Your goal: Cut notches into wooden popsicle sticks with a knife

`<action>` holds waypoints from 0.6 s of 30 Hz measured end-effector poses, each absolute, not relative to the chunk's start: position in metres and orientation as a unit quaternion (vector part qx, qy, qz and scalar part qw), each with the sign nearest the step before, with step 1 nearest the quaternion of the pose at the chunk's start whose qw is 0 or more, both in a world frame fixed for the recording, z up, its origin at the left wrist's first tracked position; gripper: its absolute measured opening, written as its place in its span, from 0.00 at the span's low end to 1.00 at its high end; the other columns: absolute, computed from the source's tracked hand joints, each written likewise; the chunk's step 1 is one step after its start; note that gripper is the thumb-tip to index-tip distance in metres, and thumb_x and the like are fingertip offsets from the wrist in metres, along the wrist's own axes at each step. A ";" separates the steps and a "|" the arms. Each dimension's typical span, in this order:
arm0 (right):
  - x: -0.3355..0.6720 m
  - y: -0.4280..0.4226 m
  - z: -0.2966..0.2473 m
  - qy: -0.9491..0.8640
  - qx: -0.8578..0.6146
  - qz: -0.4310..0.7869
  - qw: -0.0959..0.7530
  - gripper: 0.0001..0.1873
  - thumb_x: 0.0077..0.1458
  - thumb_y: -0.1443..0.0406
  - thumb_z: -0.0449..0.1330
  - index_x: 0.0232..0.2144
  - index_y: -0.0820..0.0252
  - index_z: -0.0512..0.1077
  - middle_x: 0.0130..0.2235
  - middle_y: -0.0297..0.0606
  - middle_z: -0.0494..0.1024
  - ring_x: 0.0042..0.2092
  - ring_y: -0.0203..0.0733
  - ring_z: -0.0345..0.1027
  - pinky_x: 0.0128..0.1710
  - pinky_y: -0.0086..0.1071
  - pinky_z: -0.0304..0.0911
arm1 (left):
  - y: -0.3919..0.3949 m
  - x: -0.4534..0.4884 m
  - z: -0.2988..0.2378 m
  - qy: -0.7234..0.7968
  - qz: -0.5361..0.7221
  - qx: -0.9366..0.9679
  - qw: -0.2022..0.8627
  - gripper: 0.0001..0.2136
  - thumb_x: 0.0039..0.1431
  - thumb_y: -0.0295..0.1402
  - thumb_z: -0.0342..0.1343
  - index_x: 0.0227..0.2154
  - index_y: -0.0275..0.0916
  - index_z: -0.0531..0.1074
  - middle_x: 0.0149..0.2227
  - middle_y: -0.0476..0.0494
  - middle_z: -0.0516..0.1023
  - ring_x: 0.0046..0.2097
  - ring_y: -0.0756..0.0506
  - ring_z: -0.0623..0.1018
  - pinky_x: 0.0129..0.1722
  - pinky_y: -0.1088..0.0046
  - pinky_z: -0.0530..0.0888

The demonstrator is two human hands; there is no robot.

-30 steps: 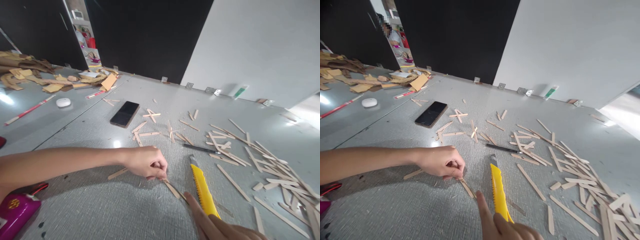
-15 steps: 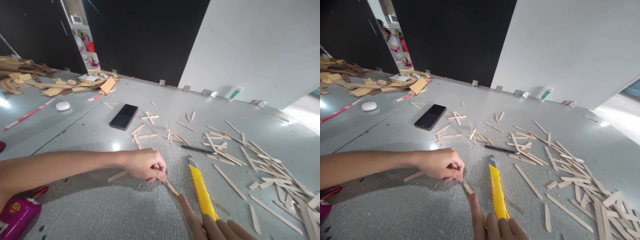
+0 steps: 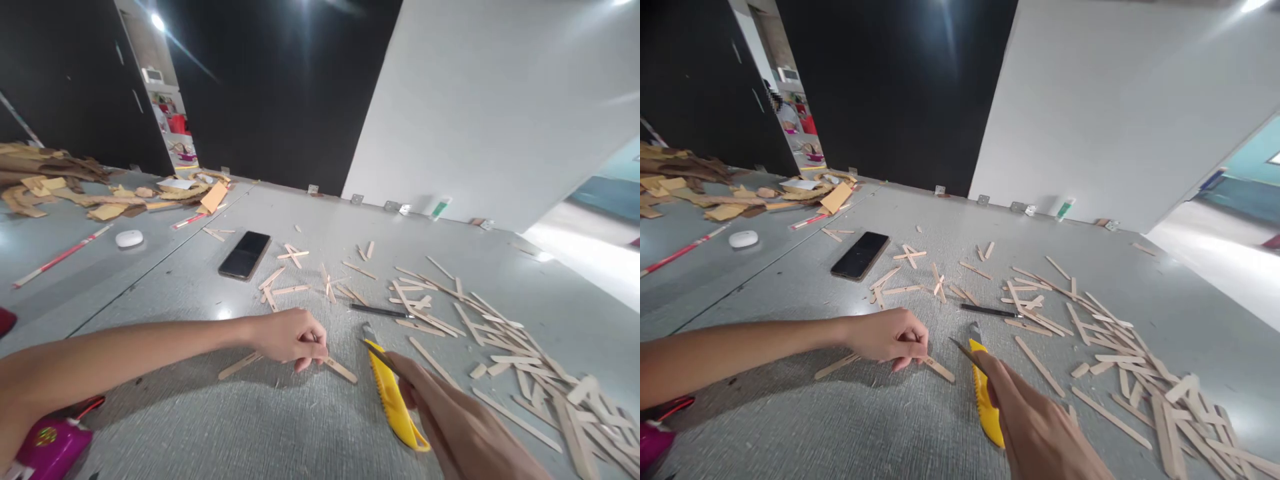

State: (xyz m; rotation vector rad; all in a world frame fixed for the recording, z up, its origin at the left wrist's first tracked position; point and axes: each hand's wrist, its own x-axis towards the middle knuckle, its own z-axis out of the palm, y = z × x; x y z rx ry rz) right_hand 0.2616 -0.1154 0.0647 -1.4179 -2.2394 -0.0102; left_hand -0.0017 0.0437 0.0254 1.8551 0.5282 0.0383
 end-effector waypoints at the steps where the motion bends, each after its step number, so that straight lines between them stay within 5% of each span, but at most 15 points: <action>1: 0.255 -0.117 0.066 -0.812 -0.528 0.020 0.247 0.26 0.64 0.70 0.53 0.62 0.50 0.71 0.50 0.43 0.86 0.42 0.46 0.84 0.35 0.30 0.79 | 0.044 -0.001 0.025 0.227 0.018 0.789 0.570 0.12 0.69 0.38 0.55 0.31 0.38 0.74 0.22 0.52 0.76 0.19 0.54 0.68 0.22 0.80 0.66; 6: 0.206 -0.133 0.035 -0.626 -0.571 0.326 0.419 0.18 0.76 0.56 0.44 0.60 0.51 0.63 0.37 0.36 0.79 0.21 0.33 0.67 0.19 0.27 0.67 | 0.045 0.002 0.020 0.237 0.020 0.789 0.567 0.12 0.67 0.40 0.57 0.31 0.37 0.75 0.22 0.52 0.75 0.19 0.54 0.68 0.21 0.79 0.65; 8: 0.196 -0.134 0.019 -0.586 -0.544 0.393 0.454 0.18 0.75 0.52 0.44 0.50 0.53 0.68 0.39 0.38 0.80 0.23 0.33 0.69 0.25 0.29 0.69 | 0.046 0.002 0.019 0.239 0.018 0.788 0.567 0.13 0.66 0.42 0.59 0.31 0.37 0.75 0.22 0.52 0.75 0.19 0.54 0.67 0.20 0.79 0.65; 12: 0.214 -0.109 0.016 -0.563 -0.556 0.347 0.503 0.24 0.71 0.46 0.50 0.54 0.55 0.71 0.43 0.43 0.83 0.41 0.45 0.79 0.45 0.40 0.74 | 0.046 0.003 0.019 0.238 0.018 0.791 0.563 0.15 0.65 0.45 0.61 0.32 0.37 0.75 0.22 0.53 0.74 0.20 0.54 0.68 0.20 0.80 0.63; 15: 0.242 -0.085 0.026 -0.551 -0.575 0.305 0.522 0.21 0.62 0.47 0.65 0.44 0.55 0.71 0.37 0.37 0.79 0.34 0.41 0.73 0.33 0.33 0.70 | 0.046 0.003 0.019 0.237 0.012 0.792 0.563 0.14 0.67 0.43 0.59 0.31 0.37 0.75 0.22 0.52 0.74 0.18 0.54 0.66 0.19 0.80 0.63; 18: 0.252 -0.078 0.032 -0.544 -0.590 0.319 0.504 0.20 0.67 0.47 0.59 0.36 0.56 0.72 0.22 0.26 0.65 0.22 0.36 0.61 0.21 0.29 0.59 | 0.045 0.003 0.017 0.238 0.008 0.788 0.568 0.14 0.67 0.43 0.59 0.31 0.37 0.75 0.22 0.53 0.74 0.18 0.54 0.66 0.19 0.80 0.63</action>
